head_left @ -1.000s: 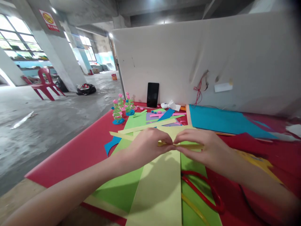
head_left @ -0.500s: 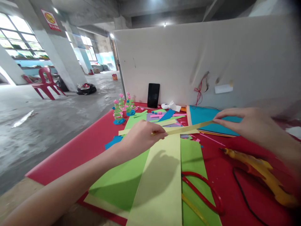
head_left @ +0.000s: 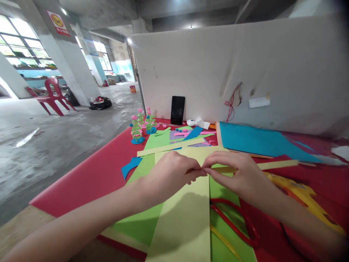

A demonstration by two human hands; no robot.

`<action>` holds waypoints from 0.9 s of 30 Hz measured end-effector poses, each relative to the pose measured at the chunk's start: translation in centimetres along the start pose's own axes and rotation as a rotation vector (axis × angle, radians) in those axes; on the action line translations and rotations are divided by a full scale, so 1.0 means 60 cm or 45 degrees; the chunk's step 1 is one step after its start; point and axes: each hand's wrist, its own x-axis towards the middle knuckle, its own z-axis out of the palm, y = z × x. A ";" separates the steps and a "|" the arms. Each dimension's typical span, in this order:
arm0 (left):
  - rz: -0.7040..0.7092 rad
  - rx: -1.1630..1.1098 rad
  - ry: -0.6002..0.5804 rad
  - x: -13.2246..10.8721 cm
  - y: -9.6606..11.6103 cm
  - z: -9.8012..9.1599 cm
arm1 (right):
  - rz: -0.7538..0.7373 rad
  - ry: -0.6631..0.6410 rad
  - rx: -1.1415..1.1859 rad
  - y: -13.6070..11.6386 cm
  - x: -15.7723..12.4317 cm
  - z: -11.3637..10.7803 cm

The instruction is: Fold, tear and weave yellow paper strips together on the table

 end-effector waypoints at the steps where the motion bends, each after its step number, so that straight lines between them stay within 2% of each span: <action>1: 0.019 0.041 -0.006 -0.001 0.002 0.000 | 0.009 -0.005 0.011 0.000 -0.001 0.000; 7: 0.071 0.117 0.037 -0.002 0.005 -0.001 | 0.084 -0.022 -0.004 0.010 0.002 -0.015; 14: -0.083 -0.013 0.215 0.005 -0.010 -0.033 | 0.314 0.079 -0.168 0.061 0.007 -0.069; 19: -0.151 0.239 0.294 0.006 -0.017 -0.061 | 0.454 0.149 -0.339 0.089 0.006 -0.103; 21: -0.187 0.416 0.305 0.008 -0.022 -0.062 | 0.458 0.161 -0.379 0.095 0.006 -0.104; 24: -0.202 0.584 0.295 0.012 -0.033 -0.049 | 0.350 0.115 -0.398 0.099 0.011 -0.086; 27: 0.006 0.549 0.249 0.014 -0.037 -0.026 | 0.247 0.002 -0.375 0.095 0.016 -0.054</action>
